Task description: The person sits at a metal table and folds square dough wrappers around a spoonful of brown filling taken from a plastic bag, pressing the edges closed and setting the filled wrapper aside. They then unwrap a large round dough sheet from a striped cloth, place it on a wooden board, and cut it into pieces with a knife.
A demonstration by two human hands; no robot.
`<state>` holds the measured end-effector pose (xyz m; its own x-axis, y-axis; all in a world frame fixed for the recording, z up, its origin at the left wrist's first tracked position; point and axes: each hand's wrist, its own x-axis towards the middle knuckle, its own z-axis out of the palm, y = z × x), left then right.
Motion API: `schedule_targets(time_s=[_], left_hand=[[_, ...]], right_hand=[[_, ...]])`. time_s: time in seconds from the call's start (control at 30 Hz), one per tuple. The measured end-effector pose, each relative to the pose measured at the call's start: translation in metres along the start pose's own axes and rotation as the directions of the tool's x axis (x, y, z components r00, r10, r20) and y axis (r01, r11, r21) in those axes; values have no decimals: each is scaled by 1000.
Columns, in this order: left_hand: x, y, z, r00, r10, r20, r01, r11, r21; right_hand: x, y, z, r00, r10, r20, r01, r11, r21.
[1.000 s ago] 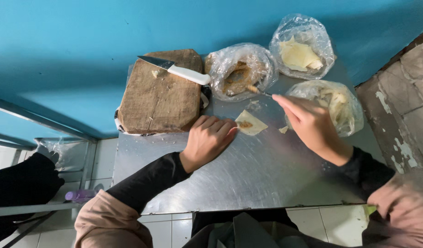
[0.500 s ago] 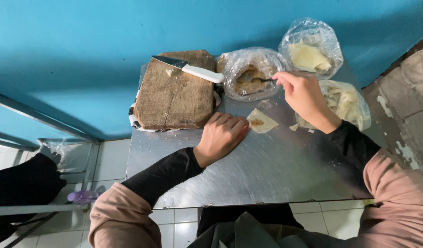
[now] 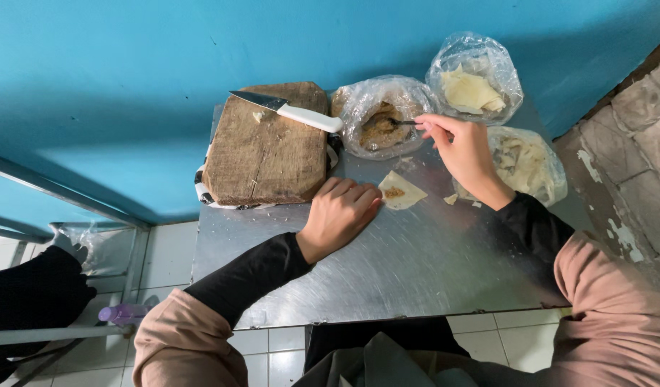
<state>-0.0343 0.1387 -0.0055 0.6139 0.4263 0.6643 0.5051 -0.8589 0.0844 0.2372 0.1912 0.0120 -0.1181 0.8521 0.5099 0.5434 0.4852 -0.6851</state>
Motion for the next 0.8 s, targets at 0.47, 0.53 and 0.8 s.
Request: schedule_targets(time_s=[0.47,0.53,0.8], left_hand=[[0,0,-1,1000,-3,7,3,1000,-5],[0,0,0,1000,-3,8,3,1000,-7],[2,1,-2,1000,-2,17,2,1000,15]], right_hand=[[-3,-7,2,1000,-5,22,8,993,-120],[-4,-6,2,999,-48,14,50,994,-93],[-4,-6,4,998,-35,43,38,997,-68]])
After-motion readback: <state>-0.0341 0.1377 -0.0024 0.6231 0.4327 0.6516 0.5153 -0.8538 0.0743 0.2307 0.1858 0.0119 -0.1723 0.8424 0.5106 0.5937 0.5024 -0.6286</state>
